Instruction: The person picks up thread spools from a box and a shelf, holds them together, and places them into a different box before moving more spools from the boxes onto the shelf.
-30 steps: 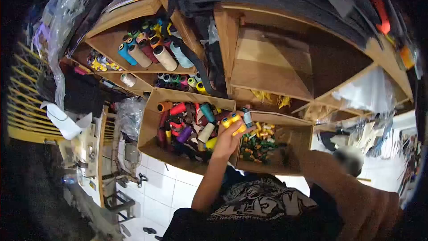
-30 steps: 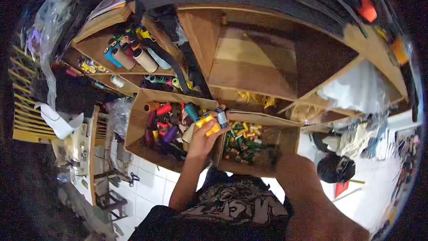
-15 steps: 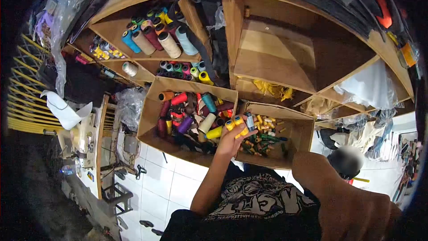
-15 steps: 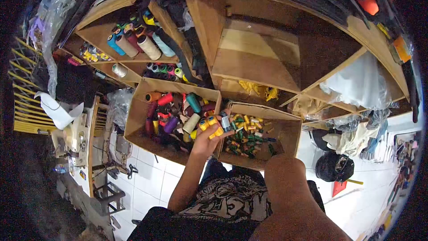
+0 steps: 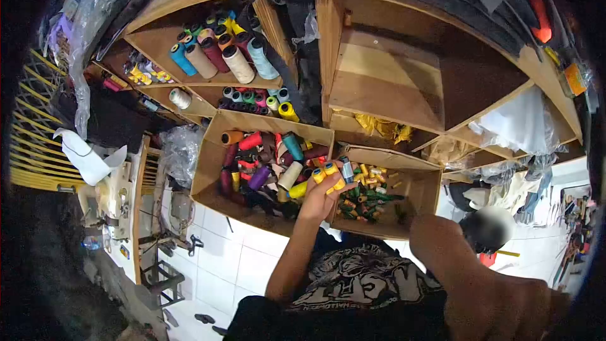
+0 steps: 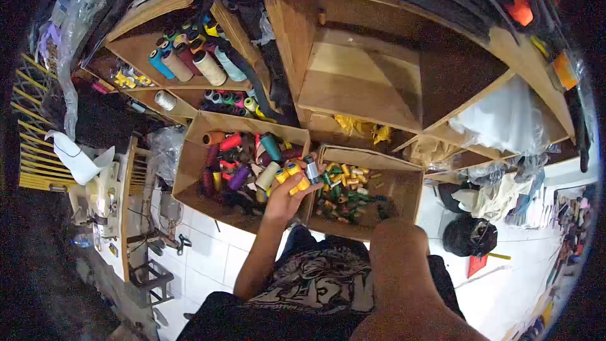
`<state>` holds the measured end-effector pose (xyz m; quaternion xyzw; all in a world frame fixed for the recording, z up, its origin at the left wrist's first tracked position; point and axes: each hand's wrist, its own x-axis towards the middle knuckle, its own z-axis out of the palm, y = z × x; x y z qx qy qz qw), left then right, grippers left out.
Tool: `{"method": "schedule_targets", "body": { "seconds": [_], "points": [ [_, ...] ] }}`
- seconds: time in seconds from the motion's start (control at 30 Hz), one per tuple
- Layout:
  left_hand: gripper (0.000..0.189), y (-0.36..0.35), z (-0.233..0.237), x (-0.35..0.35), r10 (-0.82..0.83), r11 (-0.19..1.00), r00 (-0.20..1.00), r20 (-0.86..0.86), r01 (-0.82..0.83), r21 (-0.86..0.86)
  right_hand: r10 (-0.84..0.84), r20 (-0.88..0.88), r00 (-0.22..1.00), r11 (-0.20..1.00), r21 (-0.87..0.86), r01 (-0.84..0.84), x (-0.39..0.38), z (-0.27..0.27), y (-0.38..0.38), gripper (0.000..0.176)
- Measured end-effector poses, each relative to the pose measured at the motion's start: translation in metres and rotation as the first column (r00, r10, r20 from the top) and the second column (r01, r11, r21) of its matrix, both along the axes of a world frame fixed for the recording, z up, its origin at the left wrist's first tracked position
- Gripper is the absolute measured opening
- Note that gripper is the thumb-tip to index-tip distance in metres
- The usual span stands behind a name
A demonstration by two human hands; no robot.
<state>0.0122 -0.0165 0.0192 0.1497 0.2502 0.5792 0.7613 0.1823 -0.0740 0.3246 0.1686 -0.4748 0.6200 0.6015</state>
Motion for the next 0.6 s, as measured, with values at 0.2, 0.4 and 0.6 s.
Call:
{"method": "schedule_targets", "body": {
  "seconds": [0.2,0.4,0.6],
  "points": [
    [0.022,0.008,0.010,0.000,-0.009,1.000,0.999,-0.034,0.009,0.000,-0.016,-0.011,1.000,1.000,0.002,0.016,-0.011,-0.002,0.015,0.015],
    [0.025,0.021,0.041,-0.002,0.001,0.993,0.999,-0.053,0.005,0.116,-0.386,0.394,0.834,0.883,-0.105,0.457,0.005,-0.044,0.034,0.013],
    [0.030,0.028,0.045,-0.007,-0.041,0.991,0.999,-0.008,0.042,0.125,-0.219,0.972,0.082,0.860,0.153,0.488,0.004,-0.183,0.144,0.033]
  ]
}}
